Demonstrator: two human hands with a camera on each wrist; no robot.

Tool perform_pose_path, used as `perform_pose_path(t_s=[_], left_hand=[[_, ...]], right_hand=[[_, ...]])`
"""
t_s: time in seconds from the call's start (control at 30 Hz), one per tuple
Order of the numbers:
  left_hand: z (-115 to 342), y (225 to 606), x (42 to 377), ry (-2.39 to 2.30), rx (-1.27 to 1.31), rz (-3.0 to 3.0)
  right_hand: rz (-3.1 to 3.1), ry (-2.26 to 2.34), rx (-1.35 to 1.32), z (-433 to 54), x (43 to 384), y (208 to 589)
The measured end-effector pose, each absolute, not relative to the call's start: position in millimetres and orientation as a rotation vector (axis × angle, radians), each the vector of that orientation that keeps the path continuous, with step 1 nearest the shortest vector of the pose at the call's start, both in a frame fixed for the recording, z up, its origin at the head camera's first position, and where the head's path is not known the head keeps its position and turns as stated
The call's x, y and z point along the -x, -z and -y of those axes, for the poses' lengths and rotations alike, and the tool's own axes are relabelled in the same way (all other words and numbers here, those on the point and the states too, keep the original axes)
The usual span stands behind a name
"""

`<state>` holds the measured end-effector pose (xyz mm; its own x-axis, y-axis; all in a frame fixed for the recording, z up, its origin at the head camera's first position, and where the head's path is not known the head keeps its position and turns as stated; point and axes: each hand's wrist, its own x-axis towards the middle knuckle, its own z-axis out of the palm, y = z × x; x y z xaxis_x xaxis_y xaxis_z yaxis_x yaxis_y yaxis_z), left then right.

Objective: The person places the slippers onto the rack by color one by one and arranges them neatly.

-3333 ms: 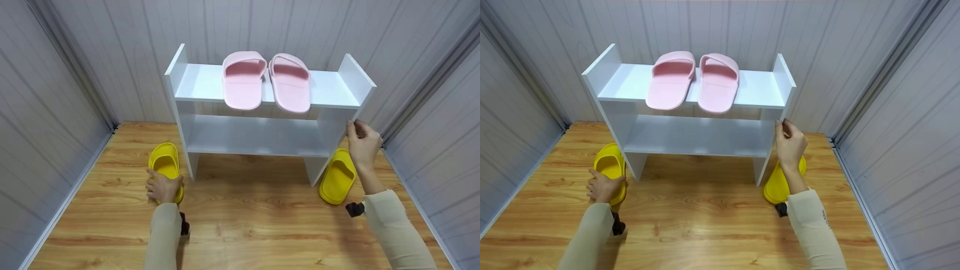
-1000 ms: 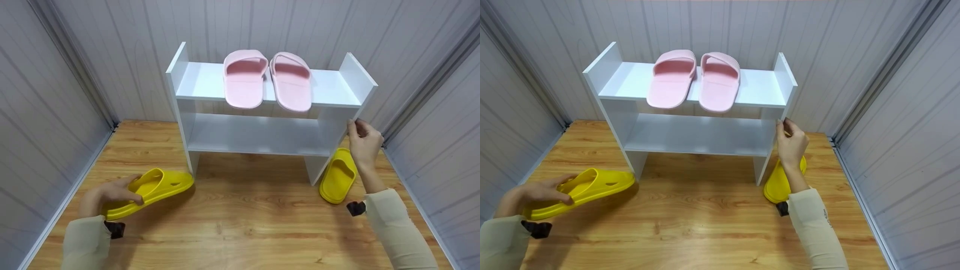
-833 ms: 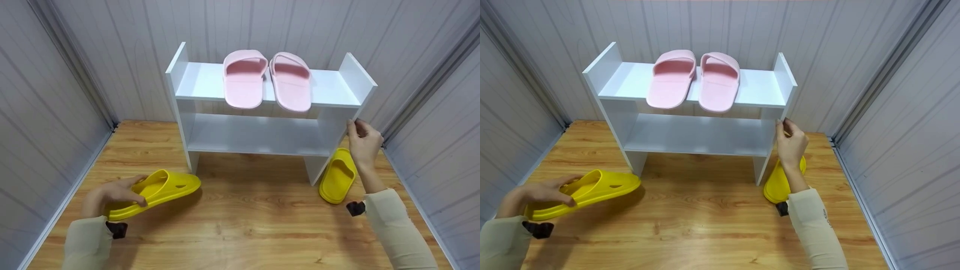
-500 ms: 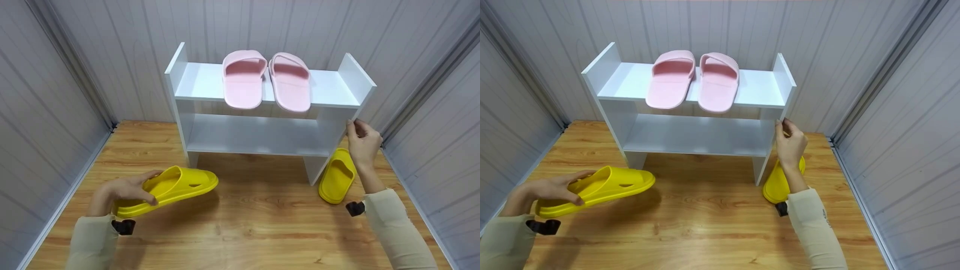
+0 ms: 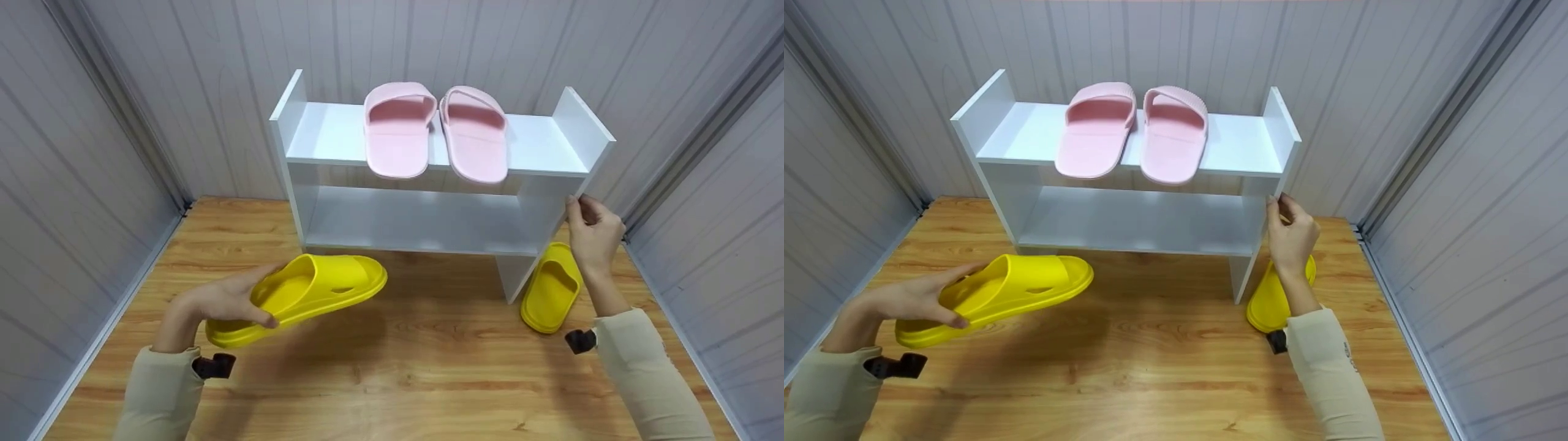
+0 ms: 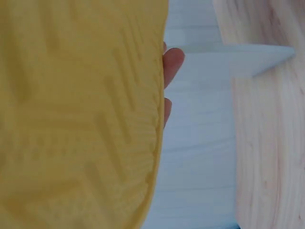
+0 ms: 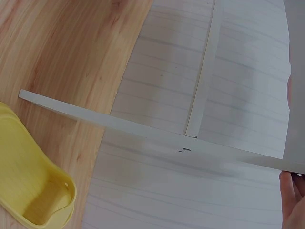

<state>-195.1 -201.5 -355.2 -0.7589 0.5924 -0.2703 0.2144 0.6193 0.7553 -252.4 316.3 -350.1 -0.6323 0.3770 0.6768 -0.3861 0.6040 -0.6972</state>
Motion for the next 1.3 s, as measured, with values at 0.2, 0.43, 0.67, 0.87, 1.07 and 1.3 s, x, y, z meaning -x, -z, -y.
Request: perform_pose_path(t_s=[0.2,0.43,0.67,0.87,1.07,1.3], left_hand=[[188.4,351.9,194.9,-1.034,-0.703,-2.432],[166.0,350.0,198.1,-1.045,-0.671,-2.613],[142.3,353.8,208.3,-1.012,-0.560,-2.754],[125.4,361.1,219.5,-1.039,-0.590,-2.910],[114.4,368.3,227.7,-1.021,-0.535,-3.020],[102.8,375.4,235.8,-0.952,-0.537,-3.159]], right_hand=[[1.961,-1.106,-0.003,-316.7,252.7,349.6],[1.964,-1.105,0.020,-317.3,252.8,349.1],[1.978,-1.108,0.015,-316.9,253.1,350.4],[1.974,-1.107,0.006,-317.5,253.1,350.7],[1.984,-1.113,0.016,-316.9,252.4,350.0],[1.980,-1.119,0.017,-316.6,252.4,349.4]])
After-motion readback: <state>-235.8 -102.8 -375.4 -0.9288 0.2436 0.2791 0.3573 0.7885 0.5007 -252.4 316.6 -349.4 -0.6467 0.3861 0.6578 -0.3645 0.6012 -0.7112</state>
